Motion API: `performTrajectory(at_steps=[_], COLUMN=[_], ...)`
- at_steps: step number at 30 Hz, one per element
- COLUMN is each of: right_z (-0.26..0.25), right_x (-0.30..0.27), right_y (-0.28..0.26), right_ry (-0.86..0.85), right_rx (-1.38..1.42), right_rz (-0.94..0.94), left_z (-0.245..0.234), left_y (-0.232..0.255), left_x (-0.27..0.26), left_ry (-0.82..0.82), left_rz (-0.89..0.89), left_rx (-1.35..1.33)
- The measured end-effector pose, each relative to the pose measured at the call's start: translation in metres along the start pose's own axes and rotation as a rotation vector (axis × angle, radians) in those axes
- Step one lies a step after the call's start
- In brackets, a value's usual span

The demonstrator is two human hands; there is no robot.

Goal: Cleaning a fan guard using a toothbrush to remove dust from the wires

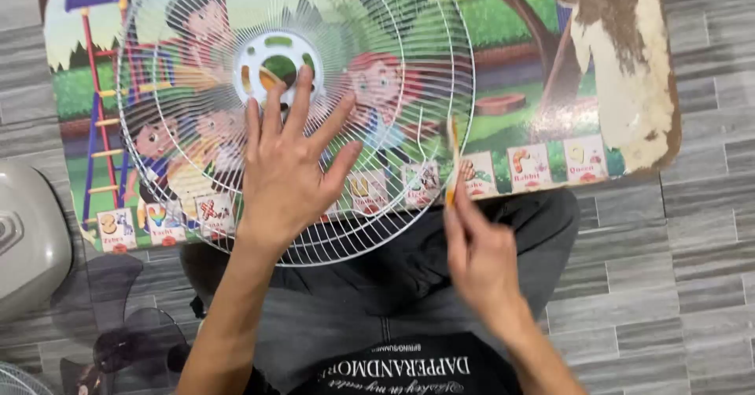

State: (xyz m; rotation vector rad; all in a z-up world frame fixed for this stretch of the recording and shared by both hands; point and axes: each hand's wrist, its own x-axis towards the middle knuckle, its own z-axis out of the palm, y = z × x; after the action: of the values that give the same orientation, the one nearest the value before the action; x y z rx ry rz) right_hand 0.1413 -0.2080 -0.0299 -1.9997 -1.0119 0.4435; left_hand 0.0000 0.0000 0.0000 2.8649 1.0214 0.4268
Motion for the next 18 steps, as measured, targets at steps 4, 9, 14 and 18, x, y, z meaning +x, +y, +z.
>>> performTrajectory(at_steps=[4,9,14,18], right_z=[0.003,-0.007,-0.006,-0.011], right_x=[0.000,0.030,-0.003,0.062], right_y=[0.015,0.005,0.009,0.001], right_ry=[0.004,0.007,-0.141,-0.194], right_rx=[-0.149,-0.226,-0.278,-0.498], right_rz=[-0.015,-0.101,-0.005,-0.123], left_z=[0.000,-0.001,0.000,0.000], left_y=[-0.001,0.000,0.000,-0.001], left_x=[0.003,0.001,0.000,0.000], left_ry=[-0.006,-0.013,-0.021,-0.050], left_rz=[-0.007,-0.001,-0.019,-0.023], left_rx=[-0.028,-0.025,-0.020,-0.029])
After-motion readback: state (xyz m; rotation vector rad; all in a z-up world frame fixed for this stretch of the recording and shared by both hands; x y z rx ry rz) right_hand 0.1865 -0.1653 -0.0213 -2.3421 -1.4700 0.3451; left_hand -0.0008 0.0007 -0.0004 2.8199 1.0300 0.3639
